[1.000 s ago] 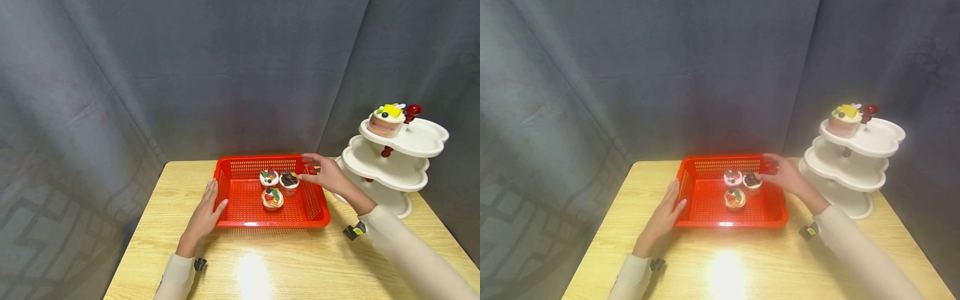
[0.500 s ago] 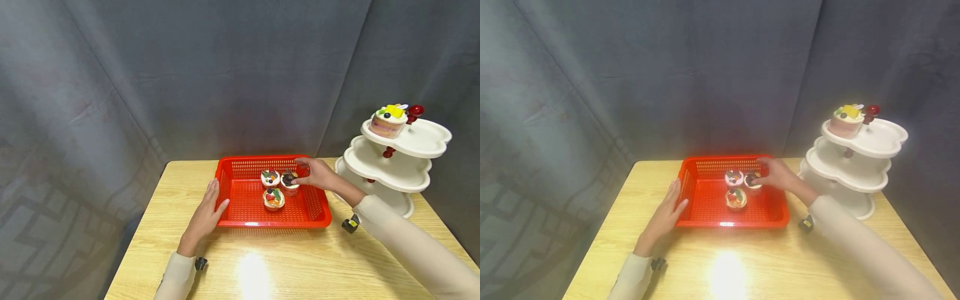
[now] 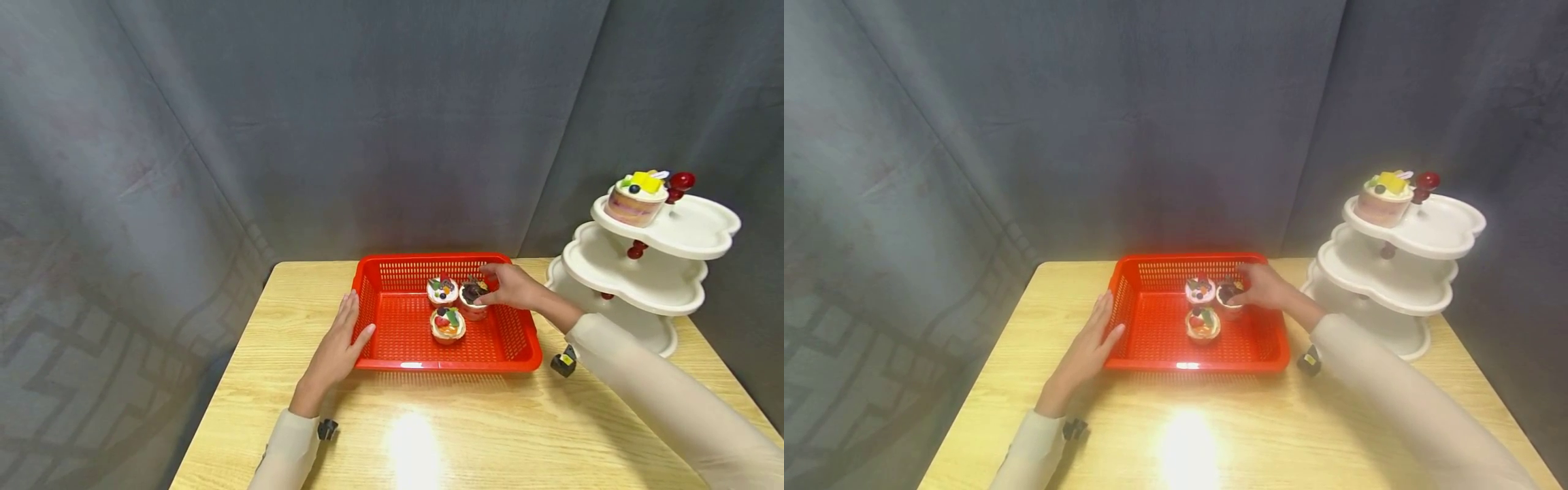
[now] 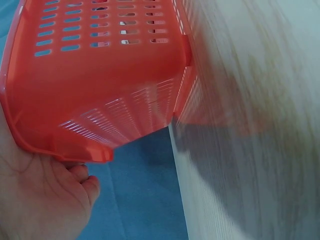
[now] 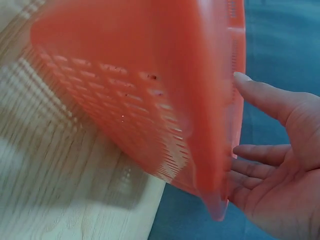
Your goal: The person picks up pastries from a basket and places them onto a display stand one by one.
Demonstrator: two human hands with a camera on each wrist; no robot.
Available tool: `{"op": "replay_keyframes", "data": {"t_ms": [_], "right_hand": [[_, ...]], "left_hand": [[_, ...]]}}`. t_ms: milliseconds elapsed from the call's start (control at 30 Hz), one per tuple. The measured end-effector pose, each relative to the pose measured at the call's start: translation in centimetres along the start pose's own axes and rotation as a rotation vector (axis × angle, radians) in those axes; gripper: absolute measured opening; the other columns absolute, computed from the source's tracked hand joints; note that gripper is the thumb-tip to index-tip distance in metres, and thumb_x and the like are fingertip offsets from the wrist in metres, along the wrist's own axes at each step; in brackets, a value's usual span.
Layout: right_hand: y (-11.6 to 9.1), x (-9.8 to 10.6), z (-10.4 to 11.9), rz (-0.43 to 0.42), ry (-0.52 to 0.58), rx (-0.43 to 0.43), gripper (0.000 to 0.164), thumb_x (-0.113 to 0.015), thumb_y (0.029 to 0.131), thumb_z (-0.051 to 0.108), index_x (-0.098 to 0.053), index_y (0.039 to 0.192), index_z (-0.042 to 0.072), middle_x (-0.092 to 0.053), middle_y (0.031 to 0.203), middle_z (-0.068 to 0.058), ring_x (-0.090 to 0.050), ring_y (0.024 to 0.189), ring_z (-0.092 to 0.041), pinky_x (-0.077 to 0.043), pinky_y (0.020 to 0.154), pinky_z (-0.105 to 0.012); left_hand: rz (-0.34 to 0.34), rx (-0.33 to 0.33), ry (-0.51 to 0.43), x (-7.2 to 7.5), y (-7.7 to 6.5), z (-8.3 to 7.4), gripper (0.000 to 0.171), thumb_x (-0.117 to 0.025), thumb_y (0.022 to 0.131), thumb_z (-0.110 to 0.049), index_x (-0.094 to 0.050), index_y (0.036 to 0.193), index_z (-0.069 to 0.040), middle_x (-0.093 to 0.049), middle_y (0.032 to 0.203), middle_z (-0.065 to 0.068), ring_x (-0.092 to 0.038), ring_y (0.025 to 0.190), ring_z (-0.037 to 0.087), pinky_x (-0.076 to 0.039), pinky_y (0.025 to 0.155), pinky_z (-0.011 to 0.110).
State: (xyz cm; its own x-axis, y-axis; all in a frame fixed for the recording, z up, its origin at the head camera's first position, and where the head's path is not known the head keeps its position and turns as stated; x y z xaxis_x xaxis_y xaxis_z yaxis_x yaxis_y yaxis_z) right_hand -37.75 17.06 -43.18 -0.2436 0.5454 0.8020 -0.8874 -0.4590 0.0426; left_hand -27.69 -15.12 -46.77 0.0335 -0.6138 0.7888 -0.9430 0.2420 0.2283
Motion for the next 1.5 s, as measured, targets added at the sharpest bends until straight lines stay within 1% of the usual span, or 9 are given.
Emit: {"op": "replay_keyframes", "data": {"t_ms": [267, 467, 567, 667, 900, 1067, 1167, 1300, 1500], "right_hand": [[0.6, -0.9, 0.2, 0.015, -0.054, 0.018, 0.074, -0.092, 0.074, 0.021, -0.058, 0.128, -0.016, -0.065, 0.122, -0.031, -0.063, 0.111, -0.044, -0.049, 0.098, -0.058], [1.0, -1.5, -0.2, 0.033, -0.082, -0.008, 0.066, -0.094, 0.071, 0.022, -0.063, 0.118, -0.013, -0.07, 0.096, -0.016, -0.062, 0.085, -0.029, -0.053, 0.082, -0.047], [1.1, -1.7, -0.2, 0.035, -0.119, -0.019, 0.063, -0.095, 0.07, 0.023, -0.065, 0.113, -0.012, -0.069, 0.088, -0.011, -0.06, 0.08, -0.025, -0.051, 0.078, -0.044], [1.0, -1.8, 0.1, 0.03, -0.15, -0.026, 0.062, -0.095, 0.069, 0.022, -0.065, 0.113, -0.012, -0.07, 0.089, -0.012, -0.062, 0.082, -0.027, -0.051, 0.08, -0.045], [1.0, -2.1, 0.3, 0.022, -0.189, -0.035, 0.056, -0.094, 0.07, 0.018, -0.065, 0.108, -0.011, -0.069, 0.087, -0.014, -0.063, 0.082, -0.03, -0.052, 0.08, -0.047], [0.9, -2.6, 0.1, 0.011, -0.228, -0.057, 0.054, -0.093, 0.07, 0.018, -0.065, 0.108, -0.008, -0.069, 0.091, -0.015, -0.063, 0.084, -0.03, -0.053, 0.081, -0.049], [0.7, -2.7, 0.0, 0.01, -0.242, -0.088, 0.056, -0.094, 0.07, 0.022, -0.066, 0.11, -0.005, -0.069, 0.096, -0.015, -0.063, 0.089, -0.03, -0.053, 0.082, -0.049], [0.6, -2.8, 0.0, 0.023, -0.258, -0.118, 0.055, -0.096, 0.068, 0.027, -0.066, 0.104, -0.002, -0.067, 0.095, -0.013, -0.061, 0.086, -0.029, -0.052, 0.08, -0.048], [0.7, -3.3, 0.0, 0.044, -0.302, -0.116, 0.058, -0.099, 0.063, 0.028, -0.069, 0.104, 0.0, -0.065, 0.096, -0.013, -0.062, 0.088, -0.029, -0.052, 0.079, -0.049]], "left_hand": [[-0.001, -0.001, -0.002, 0.0, 0.0, 0.1, 0.075, -0.049, 0.106, -0.044, -0.018, 0.162, -0.005, -0.011, 0.17, 0.004, -0.006, 0.156, 0.02, -0.018, 0.123, 0.049], [0.004, -0.001, -0.003, -0.1, -0.1, 0.0, 0.075, -0.05, 0.106, -0.044, -0.017, 0.162, -0.005, -0.011, 0.17, 0.005, -0.005, 0.157, 0.02, -0.017, 0.123, 0.048], [0.003, -0.005, 0.007, 0.0, -0.1, 0.1, 0.075, -0.049, 0.106, -0.044, -0.017, 0.162, -0.005, -0.011, 0.17, 0.005, -0.007, 0.157, 0.022, -0.018, 0.123, 0.048], [-0.002, -0.009, 0.005, 0.0, -0.1, 0.1, 0.074, -0.051, 0.106, -0.041, -0.018, 0.162, -0.004, -0.012, 0.17, 0.005, -0.008, 0.157, 0.025, -0.018, 0.122, 0.049], [0.008, -0.006, 0.014, 0.2, -0.1, 0.1, 0.076, -0.046, 0.106, -0.048, -0.016, 0.162, -0.006, -0.011, 0.17, 0.005, -0.005, 0.157, 0.02, -0.017, 0.123, 0.047], [0.001, -0.014, 0.008, 0.3, -0.1, -0.1, 0.076, -0.047, 0.107, -0.046, -0.017, 0.162, -0.004, -0.012, 0.17, 0.007, -0.007, 0.157, 0.024, -0.017, 0.123, 0.048], [0.001, -0.016, 0.001, 0.2, -0.1, -0.2, 0.075, -0.049, 0.106, -0.044, -0.017, 0.162, -0.004, -0.012, 0.17, 0.007, -0.007, 0.157, 0.025, -0.017, 0.123, 0.048], [-0.005, -0.022, 0.001, 0.2, 0.0, -0.2, 0.075, -0.051, 0.106, -0.041, -0.018, 0.162, -0.003, -0.013, 0.17, 0.008, -0.01, 0.156, 0.028, -0.018, 0.122, 0.049], [-0.01, -0.025, 0.009, 0.1, 0.0, -0.1, 0.075, -0.05, 0.106, -0.041, -0.018, 0.162, -0.003, -0.013, 0.17, 0.008, -0.011, 0.156, 0.03, -0.019, 0.122, 0.05]]}}
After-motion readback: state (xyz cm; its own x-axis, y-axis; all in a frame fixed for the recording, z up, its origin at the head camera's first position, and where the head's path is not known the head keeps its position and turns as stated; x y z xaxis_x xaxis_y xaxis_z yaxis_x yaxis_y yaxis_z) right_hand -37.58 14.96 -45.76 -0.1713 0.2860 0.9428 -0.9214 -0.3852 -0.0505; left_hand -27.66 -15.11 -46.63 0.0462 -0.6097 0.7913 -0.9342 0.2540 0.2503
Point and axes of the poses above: each hand's wrist, its own y-axis towards the middle knuckle, its own x-axis out of the back of the hand, z = x × y, the point moved 9 cm from there along y, towards the middle knuckle
